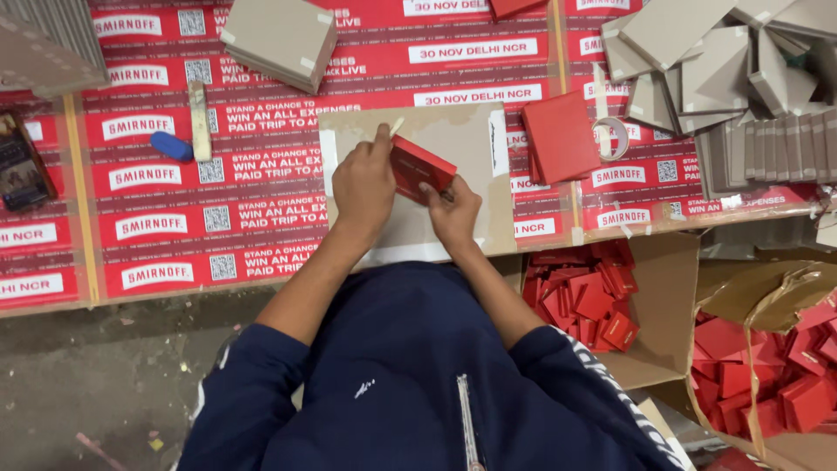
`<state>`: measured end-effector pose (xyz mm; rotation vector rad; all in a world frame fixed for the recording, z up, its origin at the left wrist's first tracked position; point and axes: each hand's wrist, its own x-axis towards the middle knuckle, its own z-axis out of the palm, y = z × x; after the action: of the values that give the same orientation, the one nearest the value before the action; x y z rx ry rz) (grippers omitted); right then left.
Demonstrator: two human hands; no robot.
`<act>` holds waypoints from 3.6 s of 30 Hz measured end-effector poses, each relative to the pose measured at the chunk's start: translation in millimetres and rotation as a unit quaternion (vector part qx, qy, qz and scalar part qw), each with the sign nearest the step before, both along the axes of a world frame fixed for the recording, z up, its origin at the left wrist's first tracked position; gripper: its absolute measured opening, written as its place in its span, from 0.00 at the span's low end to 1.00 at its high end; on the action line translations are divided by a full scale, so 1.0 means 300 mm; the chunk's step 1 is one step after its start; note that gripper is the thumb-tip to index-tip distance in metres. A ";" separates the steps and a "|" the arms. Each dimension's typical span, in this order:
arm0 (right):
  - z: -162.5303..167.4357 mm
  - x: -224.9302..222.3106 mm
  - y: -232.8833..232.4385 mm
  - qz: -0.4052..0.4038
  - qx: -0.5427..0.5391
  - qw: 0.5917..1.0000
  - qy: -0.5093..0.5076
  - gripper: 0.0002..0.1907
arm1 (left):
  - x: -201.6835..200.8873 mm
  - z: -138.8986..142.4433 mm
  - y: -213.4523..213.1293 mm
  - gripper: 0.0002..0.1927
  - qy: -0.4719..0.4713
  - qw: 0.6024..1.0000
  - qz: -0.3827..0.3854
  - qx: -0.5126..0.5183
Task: The person repeatedly picks red books from a pile, places them on a table, and applies a white label to the cover using a small white tool. The person then places the labeled book into a cardboard box. This process is repeated multiple times.
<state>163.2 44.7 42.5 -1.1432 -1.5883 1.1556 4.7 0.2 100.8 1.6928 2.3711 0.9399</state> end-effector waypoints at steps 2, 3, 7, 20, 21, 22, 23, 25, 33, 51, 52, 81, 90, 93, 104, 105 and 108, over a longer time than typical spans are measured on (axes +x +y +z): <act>-0.005 -0.001 -0.033 -0.014 0.002 0.998 -0.057 0.10 | 0.045 0.034 -0.017 0.24 0.062 0.997 -0.029 -0.022; -0.012 0.003 -0.040 0.002 0.038 0.999 -0.031 0.10 | 0.082 0.049 -0.028 0.24 0.087 0.995 -0.054 -0.015; -0.058 0.046 -0.048 0.049 0.048 0.997 -0.046 0.07 | 0.225 0.098 -0.071 0.29 0.081 0.979 -0.156 -0.099; -0.065 0.009 -0.078 0.043 0.222 0.974 -0.027 0.13 | 0.179 0.130 -0.061 0.29 0.014 0.991 0.003 -0.132; -0.065 0.017 -0.080 0.059 0.184 0.981 -0.010 0.14 | 0.221 0.127 -0.067 0.28 0.021 0.989 -0.018 -0.144; -0.068 0.023 -0.078 0.074 0.149 0.986 0.009 0.15 | 0.241 0.125 -0.070 0.26 0.030 0.987 -0.041 -0.152; -0.074 0.027 -0.076 0.089 0.114 0.989 0.028 0.16 | 0.245 0.126 -0.078 0.25 -0.005 0.986 -0.061 -0.152; -0.090 0.022 -0.067 0.097 0.182 0.977 -0.044 0.16 | 0.223 0.135 -0.095 0.23 -0.081 0.979 -0.098 -0.159; -0.119 -0.001 -0.072 0.045 0.221 0.972 -0.062 0.09 | 0.150 0.187 -0.096 0.24 -0.062 0.991 0.010 -0.121; -0.065 0.058 0.239 0.172 -0.447 0.877 0.036 0.13 | -0.127 -0.152 0.185 0.06 -0.038 0.976 -0.206 0.056; -0.067 0.055 0.238 0.161 -0.448 0.879 0.030 0.12 | -0.124 -0.172 0.165 0.07 -0.018 0.974 -0.219 0.059; -0.084 -0.022 0.146 0.045 -0.376 0.914 0.148 0.15 | 0.137 -0.289 -0.241 0.14 -0.122 0.992 -0.007 0.040; -0.058 -0.006 0.174 0.116 -0.403 0.898 0.133 0.23 | -0.057 -0.186 0.038 0.14 -0.051 0.994 0.025 0.096; -0.023 0.014 0.197 0.120 -0.497 0.846 0.148 0.36 | 0.017 -0.181 0.153 0.13 -0.002 0.992 -0.077 0.102; -0.044 0.040 0.186 0.148 -0.452 0.870 0.128 0.24 | 0.046 -0.283 -0.212 0.15 -0.006 0.980 -0.195 -0.029; -0.052 0.034 0.161 0.139 -0.421 0.891 0.094 0.22 | 0.015 -0.283 -0.224 0.14 -0.030 0.989 -0.138 -0.054; -0.083 0.024 0.082 0.132 -0.356 0.924 0.048 0.16 | -0.074 -0.281 -0.221 0.11 -0.245 0.965 -0.093 -0.006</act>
<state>170.5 69.4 17.6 -1.3039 -1.2922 2.0445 -17.6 -66.2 16.4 1.4347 1.8608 1.1461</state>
